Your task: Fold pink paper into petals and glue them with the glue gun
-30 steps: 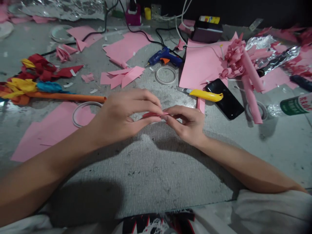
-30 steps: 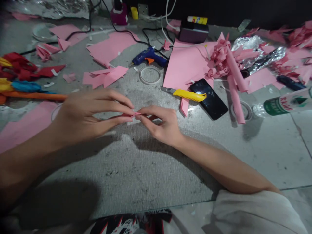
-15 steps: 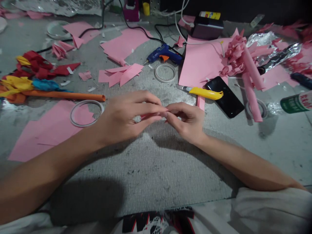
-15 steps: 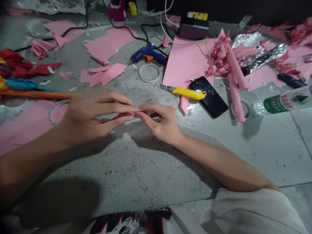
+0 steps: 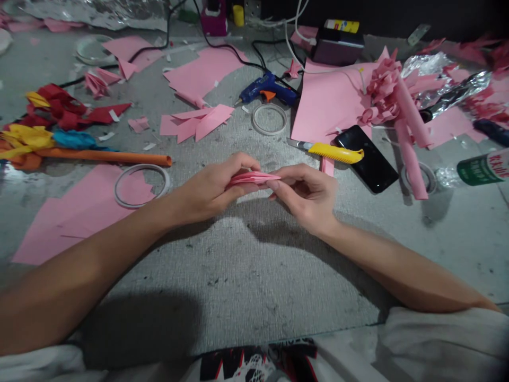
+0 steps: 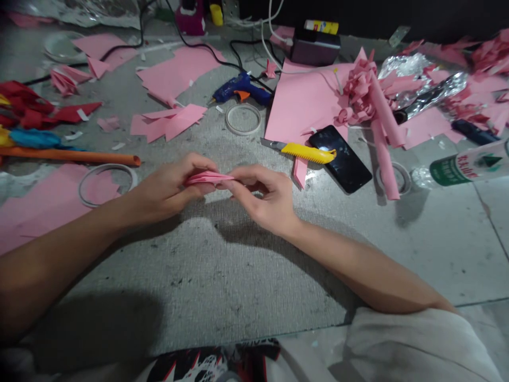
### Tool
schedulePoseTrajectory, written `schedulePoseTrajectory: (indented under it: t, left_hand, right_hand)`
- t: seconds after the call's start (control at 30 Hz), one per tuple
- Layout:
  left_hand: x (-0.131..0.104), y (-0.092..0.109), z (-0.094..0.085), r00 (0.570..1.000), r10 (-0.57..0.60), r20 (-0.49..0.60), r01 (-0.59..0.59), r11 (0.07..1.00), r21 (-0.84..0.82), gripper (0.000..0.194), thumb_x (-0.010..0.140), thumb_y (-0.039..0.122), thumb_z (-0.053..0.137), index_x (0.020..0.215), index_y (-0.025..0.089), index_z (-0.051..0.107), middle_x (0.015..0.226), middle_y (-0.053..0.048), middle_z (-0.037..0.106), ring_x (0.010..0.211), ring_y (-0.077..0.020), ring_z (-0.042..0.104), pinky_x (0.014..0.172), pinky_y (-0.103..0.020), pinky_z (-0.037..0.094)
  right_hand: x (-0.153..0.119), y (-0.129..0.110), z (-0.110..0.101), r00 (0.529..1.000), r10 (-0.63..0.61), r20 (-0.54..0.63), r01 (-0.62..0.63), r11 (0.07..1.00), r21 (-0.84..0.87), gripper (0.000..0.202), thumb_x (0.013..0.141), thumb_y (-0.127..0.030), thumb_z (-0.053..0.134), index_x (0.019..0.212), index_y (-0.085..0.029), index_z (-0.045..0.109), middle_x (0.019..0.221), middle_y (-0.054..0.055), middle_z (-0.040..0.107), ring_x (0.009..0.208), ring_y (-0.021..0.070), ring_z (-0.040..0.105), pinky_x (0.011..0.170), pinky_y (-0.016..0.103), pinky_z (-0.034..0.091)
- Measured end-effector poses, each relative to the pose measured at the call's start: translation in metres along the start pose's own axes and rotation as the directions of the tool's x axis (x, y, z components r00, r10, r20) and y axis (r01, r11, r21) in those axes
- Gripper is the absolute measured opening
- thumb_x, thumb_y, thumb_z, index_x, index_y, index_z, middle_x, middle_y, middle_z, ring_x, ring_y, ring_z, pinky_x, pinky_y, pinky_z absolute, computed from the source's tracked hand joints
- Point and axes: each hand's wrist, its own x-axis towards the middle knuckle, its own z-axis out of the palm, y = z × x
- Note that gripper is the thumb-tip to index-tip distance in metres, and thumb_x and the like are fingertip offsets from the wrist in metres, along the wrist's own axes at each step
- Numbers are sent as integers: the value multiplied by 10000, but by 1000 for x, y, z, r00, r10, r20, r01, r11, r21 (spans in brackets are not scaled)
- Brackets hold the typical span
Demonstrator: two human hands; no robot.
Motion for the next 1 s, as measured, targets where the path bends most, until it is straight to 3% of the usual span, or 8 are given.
schedulePoseTrajectory:
  t: [0.23,0.47,0.53,0.6,0.67,0.77,0.83,1.0]
  left_hand:
    - [0,-1,0,999,-35,-2,35,998,55,278,1114,478,521,1247,243,586,1072,-33,757,840,-173,718,732,-284,516]
    - [-2,1,2,996,-80,35,80,997,-12,289,1081,447,608,1308,273,566,911,31,707,686,-136,652,651,-265,482]
    - [-2,2,4,997,-62,-51,57,994,-91,356,1048,420,676,1355,301,541,930,45,693,654,-113,625,622,-254,478]
    - [-1,2,6,976,-64,-210,35,990,-140,380,1014,384,727,1342,312,550,1089,13,704,700,-105,655,620,-256,503]
    - [0,1,9,928,-84,-363,28,987,-157,339,997,373,755,1278,301,580,1254,-30,681,775,-114,694,634,-270,546]
    - [-1,-2,16,858,-25,-513,-83,979,-187,348,967,414,813,1203,286,592,1225,-26,658,746,-94,692,568,-247,551]
    - [-2,-3,20,825,14,-565,-152,968,-198,344,970,425,820,1169,276,583,1126,0,652,715,-83,699,530,-223,538]
    - [-7,-3,27,797,3,-604,-109,984,-140,284,1022,448,761,1130,269,568,939,25,679,692,-118,724,553,-257,576]
  right_hand:
    - [1,-2,-1,999,2,39,-2,1000,-4,149,939,-357,879,987,-231,814,851,-3,813,679,135,753,624,257,643]
    - [3,-2,1,997,72,37,-72,997,-17,215,950,-441,853,946,-229,820,817,0,823,657,141,758,606,265,656]
    - [6,0,1,991,134,3,-134,990,47,227,948,-443,854,937,-220,807,814,9,831,692,163,795,600,268,668]
    - [10,4,0,979,203,-14,-200,972,121,235,941,-438,861,949,-213,794,833,21,844,729,183,824,596,265,670]
    - [14,7,-2,967,254,29,-255,950,180,248,927,-436,876,954,-206,785,841,32,852,732,189,835,591,257,664]
    - [17,11,-5,941,306,146,-331,922,201,273,911,-443,889,929,-191,783,831,42,851,697,179,823,574,247,645]
    - [18,13,-6,929,321,186,-356,912,204,277,916,-440,885,926,-182,784,827,45,849,661,166,804,553,242,628]
    - [17,18,-8,929,307,208,-352,906,236,240,938,-402,873,955,-177,792,845,46,851,631,156,787,543,248,617]
